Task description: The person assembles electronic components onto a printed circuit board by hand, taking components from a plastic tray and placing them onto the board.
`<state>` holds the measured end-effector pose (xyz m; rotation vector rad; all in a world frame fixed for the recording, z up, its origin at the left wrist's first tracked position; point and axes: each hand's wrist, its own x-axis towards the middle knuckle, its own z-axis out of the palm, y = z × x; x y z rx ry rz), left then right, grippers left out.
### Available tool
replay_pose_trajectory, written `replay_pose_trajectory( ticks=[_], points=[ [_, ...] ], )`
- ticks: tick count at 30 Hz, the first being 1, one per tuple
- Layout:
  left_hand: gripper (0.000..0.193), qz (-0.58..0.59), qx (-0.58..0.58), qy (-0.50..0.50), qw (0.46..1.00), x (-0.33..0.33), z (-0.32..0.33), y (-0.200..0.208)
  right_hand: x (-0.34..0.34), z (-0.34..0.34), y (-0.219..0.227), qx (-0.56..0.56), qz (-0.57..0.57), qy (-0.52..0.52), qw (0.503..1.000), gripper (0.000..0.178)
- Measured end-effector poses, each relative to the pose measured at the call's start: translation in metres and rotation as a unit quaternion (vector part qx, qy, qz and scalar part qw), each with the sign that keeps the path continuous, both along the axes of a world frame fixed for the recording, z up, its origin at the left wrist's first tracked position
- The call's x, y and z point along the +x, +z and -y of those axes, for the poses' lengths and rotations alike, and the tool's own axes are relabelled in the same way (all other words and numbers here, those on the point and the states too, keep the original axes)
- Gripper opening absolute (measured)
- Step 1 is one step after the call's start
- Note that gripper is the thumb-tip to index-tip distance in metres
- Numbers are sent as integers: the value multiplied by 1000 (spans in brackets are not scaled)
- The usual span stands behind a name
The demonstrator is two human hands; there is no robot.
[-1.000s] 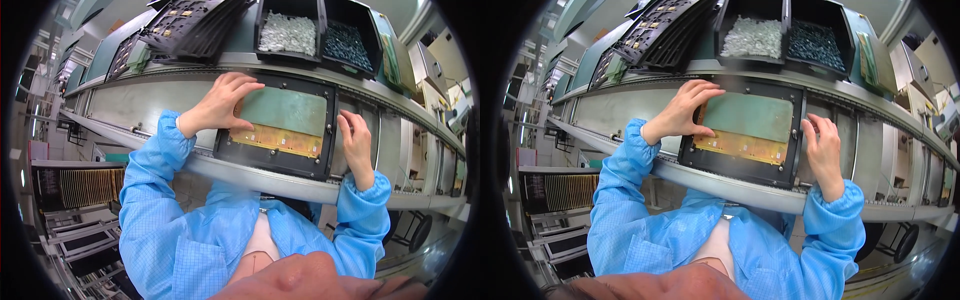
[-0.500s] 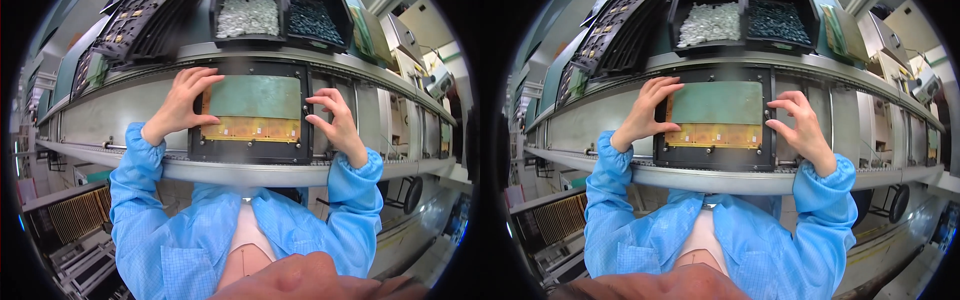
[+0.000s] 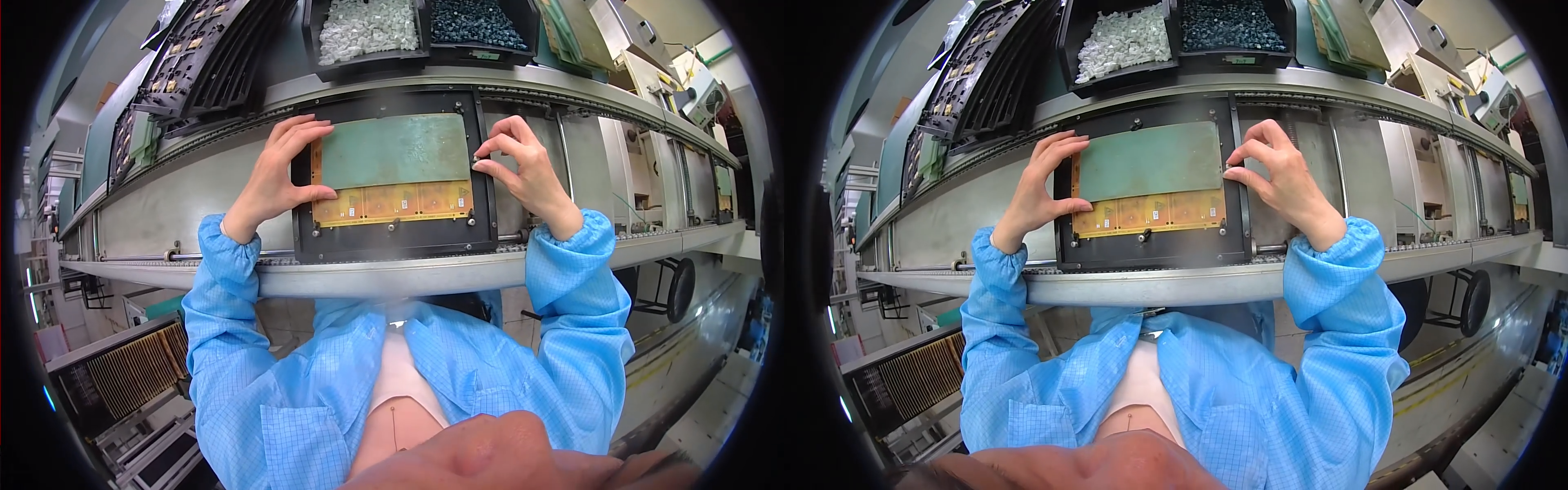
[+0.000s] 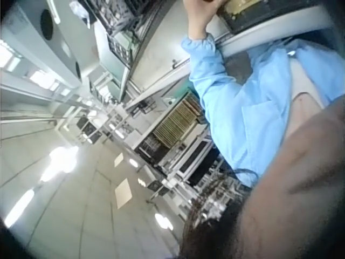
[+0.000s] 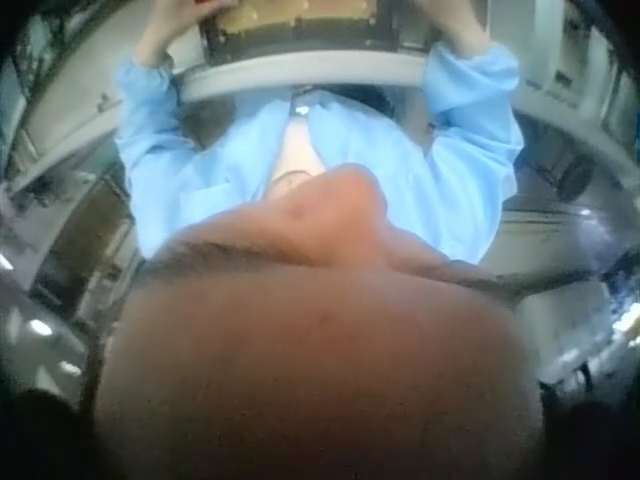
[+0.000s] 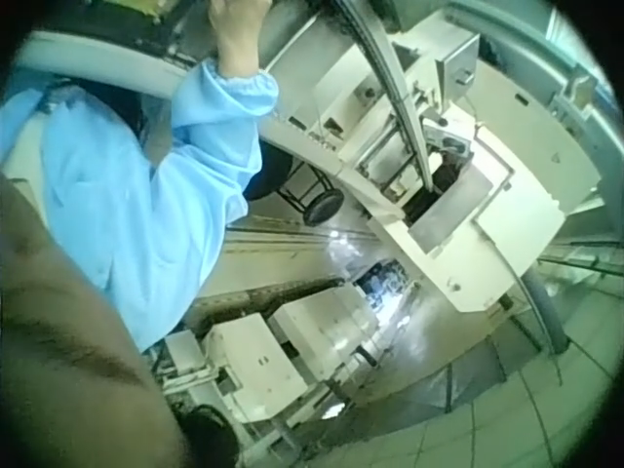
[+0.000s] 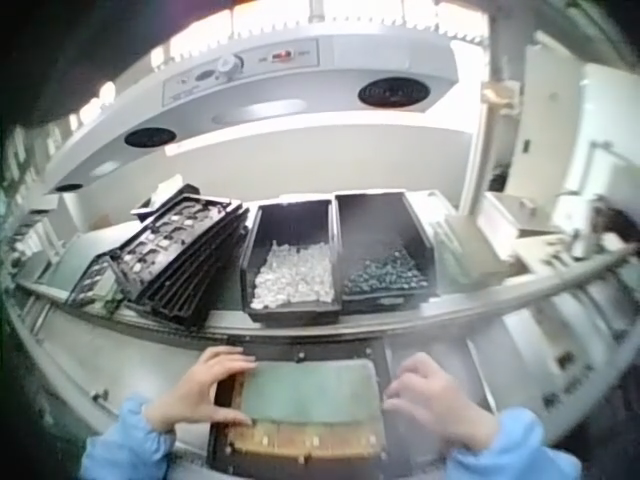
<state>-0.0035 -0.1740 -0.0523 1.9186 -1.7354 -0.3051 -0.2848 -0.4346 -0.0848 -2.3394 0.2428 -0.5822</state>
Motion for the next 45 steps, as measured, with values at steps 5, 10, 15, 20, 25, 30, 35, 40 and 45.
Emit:
replay_pose_trajectory(
  ticks=[5,10,15,20,25,30,35,40,45],
  points=[
    [86,-3,-8,-1,1000,3,-2,-2,3,-4,-1,-4,5,-8,1000,16],
    [85,20,-35,-19,999,9,-14,-5,5,-13,7,11,-19,-15,1000,16],
    [54,-30,-78,99,992,9,-55,10,22,-41,46,-5,24,-36,999,19],
    [33,-30,-137,175,975,9,-101,3,94,-164,73,-142,17,277,950,41],
    [22,-55,-157,247,955,8,-136,16,137,-227,42,-252,98,371,888,43],
    [34,-295,-249,371,845,65,-127,45,129,-222,47,-269,-52,396,877,38],
    [53,-550,-247,390,696,107,-93,81,93,-188,65,-241,-120,363,892,33],
    [49,-479,-231,412,740,139,-86,54,46,-144,69,-244,-196,281,907,27],
    [39,-495,-239,403,732,154,-86,45,5,-114,65,-249,-258,162,919,26]
  ],
)
